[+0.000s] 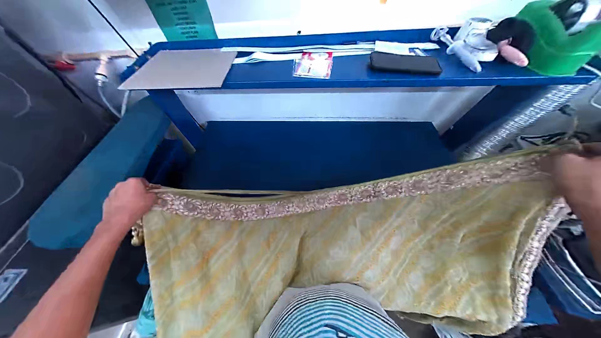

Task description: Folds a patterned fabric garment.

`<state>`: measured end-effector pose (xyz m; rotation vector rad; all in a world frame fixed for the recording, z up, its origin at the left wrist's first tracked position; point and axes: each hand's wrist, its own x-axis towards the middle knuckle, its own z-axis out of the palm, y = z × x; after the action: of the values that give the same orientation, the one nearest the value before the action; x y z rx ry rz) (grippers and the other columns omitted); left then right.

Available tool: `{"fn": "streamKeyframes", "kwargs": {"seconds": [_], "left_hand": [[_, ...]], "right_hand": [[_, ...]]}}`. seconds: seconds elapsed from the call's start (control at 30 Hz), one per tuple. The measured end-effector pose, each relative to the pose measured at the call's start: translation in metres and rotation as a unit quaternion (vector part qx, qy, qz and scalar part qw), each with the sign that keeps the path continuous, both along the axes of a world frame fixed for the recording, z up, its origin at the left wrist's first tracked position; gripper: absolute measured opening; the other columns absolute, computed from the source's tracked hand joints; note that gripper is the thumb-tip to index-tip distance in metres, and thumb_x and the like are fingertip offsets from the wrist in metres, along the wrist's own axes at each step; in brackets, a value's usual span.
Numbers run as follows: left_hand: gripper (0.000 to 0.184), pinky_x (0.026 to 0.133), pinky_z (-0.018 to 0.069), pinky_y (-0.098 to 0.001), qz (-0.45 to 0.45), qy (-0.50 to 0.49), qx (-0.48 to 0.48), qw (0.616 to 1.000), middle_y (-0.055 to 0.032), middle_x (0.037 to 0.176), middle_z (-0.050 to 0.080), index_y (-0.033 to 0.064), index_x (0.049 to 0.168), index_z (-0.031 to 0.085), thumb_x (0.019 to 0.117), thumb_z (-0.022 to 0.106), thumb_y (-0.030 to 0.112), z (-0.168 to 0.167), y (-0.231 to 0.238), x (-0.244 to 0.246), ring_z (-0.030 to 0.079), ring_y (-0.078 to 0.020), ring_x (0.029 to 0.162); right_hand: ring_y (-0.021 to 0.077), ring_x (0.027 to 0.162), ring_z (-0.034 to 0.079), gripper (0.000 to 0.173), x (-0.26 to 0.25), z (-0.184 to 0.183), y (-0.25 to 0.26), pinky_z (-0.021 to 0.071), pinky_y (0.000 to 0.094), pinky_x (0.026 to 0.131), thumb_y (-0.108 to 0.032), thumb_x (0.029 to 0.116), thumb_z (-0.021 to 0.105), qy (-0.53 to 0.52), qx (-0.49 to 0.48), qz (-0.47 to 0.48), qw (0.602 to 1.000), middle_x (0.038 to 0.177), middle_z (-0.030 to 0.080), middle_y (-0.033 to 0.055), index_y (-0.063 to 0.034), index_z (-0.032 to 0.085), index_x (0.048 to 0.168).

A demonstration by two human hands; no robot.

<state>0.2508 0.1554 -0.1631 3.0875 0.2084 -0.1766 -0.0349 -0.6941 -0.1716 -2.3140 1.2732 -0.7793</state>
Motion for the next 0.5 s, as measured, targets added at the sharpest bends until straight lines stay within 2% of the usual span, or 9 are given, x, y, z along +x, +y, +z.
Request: {"fn": "streamKeyframes", "kwargs": {"seconds": [0.07, 0.1, 0.13, 0.2, 0.27, 0.33, 0.4, 0.43, 0.5], "left_hand": [[0.026, 0.081, 0.0492, -0.0753, -0.021, 0.048, -0.055, 0.997, -0.0296, 0.099, 0.07, -0.0007, 0.102, 0.073, 0.0912, 0.072, 0.023, -0.012, -0.011, 0.004, 0.066, -0.0511, 0.098], [0.026, 0.08, 0.0501, -0.0723, -0.026, 0.077, -0.108, 0.991, -0.028, 0.097, 0.069, -0.0015, 0.101, 0.072, 0.0936, 0.069, 0.023, -0.018, -0.019, 0.001, 0.067, -0.0474, 0.094], [0.026, 0.079, 0.0522, -0.0668, -0.025, 0.113, -0.172, 0.978, -0.0248, 0.095, 0.069, -0.0013, 0.101, 0.071, 0.0965, 0.067, 0.024, -0.025, -0.029, -0.006, 0.067, -0.0413, 0.089], [0.028, 0.071, 0.0559, -0.0509, 0.002, 0.18, -0.31, 0.933, -0.0176, 0.093, 0.069, -0.0002, 0.109, 0.069, 0.1015, 0.062, 0.025, -0.029, -0.061, -0.032, 0.066, -0.0279, 0.079], [0.028, 0.057, 0.0546, -0.0347, 0.043, 0.218, -0.447, 0.867, -0.011, 0.087, 0.071, 0.0029, 0.114, 0.068, 0.1042, 0.058, 0.027, -0.032, -0.098, -0.062, 0.065, -0.017, 0.067], [0.031, 0.047, 0.0484, -0.025, 0.075, 0.257, -0.54, 0.798, -0.0072, 0.08, 0.071, 0.0051, 0.113, 0.069, 0.1052, 0.057, 0.032, -0.04, -0.134, -0.087, 0.061, -0.0104, 0.057], [0.03, 0.042, 0.0389, -0.0206, 0.08, 0.295, -0.594, 0.744, -0.0043, 0.074, 0.067, 0.0053, 0.109, 0.068, 0.1058, 0.055, 0.032, -0.054, -0.165, -0.104, 0.051, -0.0058, 0.049], [0.03, 0.041, 0.0372, -0.0202, 0.073, 0.308, -0.611, 0.726, -0.0039, 0.072, 0.066, 0.0046, 0.106, 0.068, 0.1062, 0.055, 0.031, -0.063, -0.178, -0.11, 0.048, -0.0051, 0.048], [0.03, 0.041, 0.0356, -0.0206, 0.059, 0.314, -0.628, 0.709, -0.0039, 0.07, 0.064, 0.003, 0.103, 0.067, 0.1061, 0.055, 0.03, -0.083, -0.202, -0.12, 0.044, -0.0051, 0.045]], "right_hand": [[0.0555, 0.098, 0.061, 0.044, 0.005, 0.009, 0.042, 0.0439, 0.0787, 0.079, -0.032, 0.0919, 0.066, -0.018, 0.04, 0.013, 0.999, 0.11, 0.063, 0.0358, 0.0036, 0.064, 0.117], [0.05, 0.09, 0.062, 0.037, 0.009, 0.013, 0.066, 0.045, 0.075, 0.074, -0.028, 0.0914, 0.069, -0.039, 0.069, 0.02, 0.997, 0.103, 0.064, 0.0329, 0.0038, 0.065, 0.112], [0.0401, 0.079, 0.06, 0.031, 0.011, 0.016, 0.094, 0.0466, 0.0667, 0.068, -0.025, 0.0917, 0.069, -0.054, 0.097, 0.032, 0.993, 0.094, 0.064, 0.0261, 0.0027, 0.064, 0.106], [0.0222, 0.068, 0.058, 0.019, 0.01, 0.015, 0.158, 0.0507, 0.0498, 0.061, -0.02, 0.0935, 0.067, -0.07, 0.162, 0.079, 0.981, 0.082, 0.062, 0.0113, -0.0022, 0.063, 0.099], [0.0187, 0.064, 0.061, 0.013, 0.006, 0.001, 0.219, 0.0538, 0.0431, 0.058, -0.013, 0.0918, 0.069, -0.078, 0.227, 0.148, 0.959, 0.079, 0.064, 0.0082, -0.0036, 0.065, 0.099], [0.0207, 0.064, 0.066, 0.016, 0.008, -0.021, 0.275, 0.0579, 0.0423, 0.057, -0.012, 0.0861, 0.074, -0.068, 0.265, 0.209, 0.939, 0.079, 0.07, 0.0082, -0.0045, 0.068, 0.099], [0.0188, 0.067, 0.07, 0.022, 0.021, -0.043, 0.327, 0.0607, 0.0398, 0.061, -0.018, 0.0843, 0.077, -0.045, 0.29, 0.253, 0.922, 0.081, 0.073, 0.0055, -0.0057, 0.07, 0.101], [0.0169, 0.069, 0.07, 0.023, 0.03, -0.054, 0.35, 0.0613, 0.038, 0.063, -0.02, 0.0851, 0.078, -0.034, 0.301, 0.27, 0.914, 0.083, 0.073, 0.0042, -0.0058, 0.07, 0.101], [0.0131, 0.071, 0.071, 0.024, 0.045, -0.072, 0.386, 0.0617, 0.0347, 0.066, -0.024, 0.0875, 0.076, 0.006, 0.326, 0.301, 0.896, 0.085, 0.074, 0.002, -0.007, 0.07, 0.103]]}}
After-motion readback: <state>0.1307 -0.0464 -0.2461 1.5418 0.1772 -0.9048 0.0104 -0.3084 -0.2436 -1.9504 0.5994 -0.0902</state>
